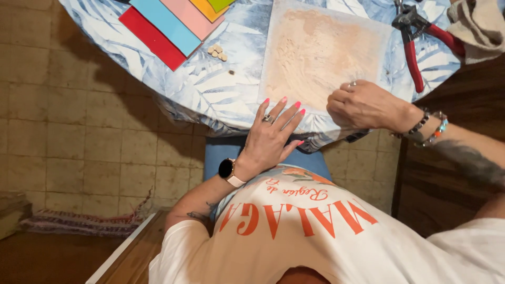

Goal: The person repeatedly picks up small round beads and rubs them against a white paper surface on a table. The person handles the beads one at a time, rubbing each bead and then placing it back on the table. The task continues throughout the clip without a visible final state.

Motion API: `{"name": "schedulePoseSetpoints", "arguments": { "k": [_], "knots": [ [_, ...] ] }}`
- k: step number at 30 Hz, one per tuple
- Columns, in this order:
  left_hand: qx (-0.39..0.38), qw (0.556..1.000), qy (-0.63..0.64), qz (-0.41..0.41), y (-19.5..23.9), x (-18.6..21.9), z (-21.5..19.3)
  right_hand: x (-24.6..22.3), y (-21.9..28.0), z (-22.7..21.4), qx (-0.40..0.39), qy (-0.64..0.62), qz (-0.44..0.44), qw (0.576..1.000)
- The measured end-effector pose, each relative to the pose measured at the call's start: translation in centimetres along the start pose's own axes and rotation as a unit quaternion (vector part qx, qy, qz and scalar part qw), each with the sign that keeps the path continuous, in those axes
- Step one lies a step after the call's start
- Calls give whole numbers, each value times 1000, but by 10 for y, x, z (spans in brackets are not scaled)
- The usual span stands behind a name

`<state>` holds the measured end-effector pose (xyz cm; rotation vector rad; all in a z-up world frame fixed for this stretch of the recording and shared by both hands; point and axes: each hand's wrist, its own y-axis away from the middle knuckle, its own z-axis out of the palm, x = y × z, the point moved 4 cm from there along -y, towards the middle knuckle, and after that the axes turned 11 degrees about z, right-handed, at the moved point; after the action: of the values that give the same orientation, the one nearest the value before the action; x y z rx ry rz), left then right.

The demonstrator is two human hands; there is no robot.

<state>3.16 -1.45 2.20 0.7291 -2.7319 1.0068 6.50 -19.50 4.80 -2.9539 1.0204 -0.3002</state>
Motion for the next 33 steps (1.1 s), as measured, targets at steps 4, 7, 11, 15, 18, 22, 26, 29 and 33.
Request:
{"name": "schedulePoseSetpoints", "arguments": {
  "k": [4, 7, 11, 15, 18, 22, 26, 29, 33],
  "knots": [
    [-7, 1000, -6, 5, 1, 0, 1, -2, -1, 11, 6, -23, 5, 1000],
    [-11, 1000, -11, 9, 1, -2, 3, -7, -23, 22, 50, -15, 16, 998],
    [-13, 1000, -14, 9, 3, 1, 3, 0, -67, 45, 122, -5, 43, 992],
    [-16, 1000, -16, 13, 0, -1, 3, 9, -90, 42, 158, 9, 50, 986],
    [-16, 1000, -17, 10, -1, 2, -2, -10, -63, 11, 117, 2, -16, 993],
    [-15, 1000, -7, 8, -3, 4, -3, 6, -3, 19, 44, -49, -59, 996],
    [32, 999, 14, -22, -7, 4, -1, 18, 6, 6, -66, -65, 10, 996],
    [107, 991, 45, -60, -18, 3, -8, 7, -8, -12, -18, -280, 151, 948],
    [201, 959, 162, -115, -21, -2, -3, -17, -8, 2, 69, -485, 277, 827]
  ]
}}
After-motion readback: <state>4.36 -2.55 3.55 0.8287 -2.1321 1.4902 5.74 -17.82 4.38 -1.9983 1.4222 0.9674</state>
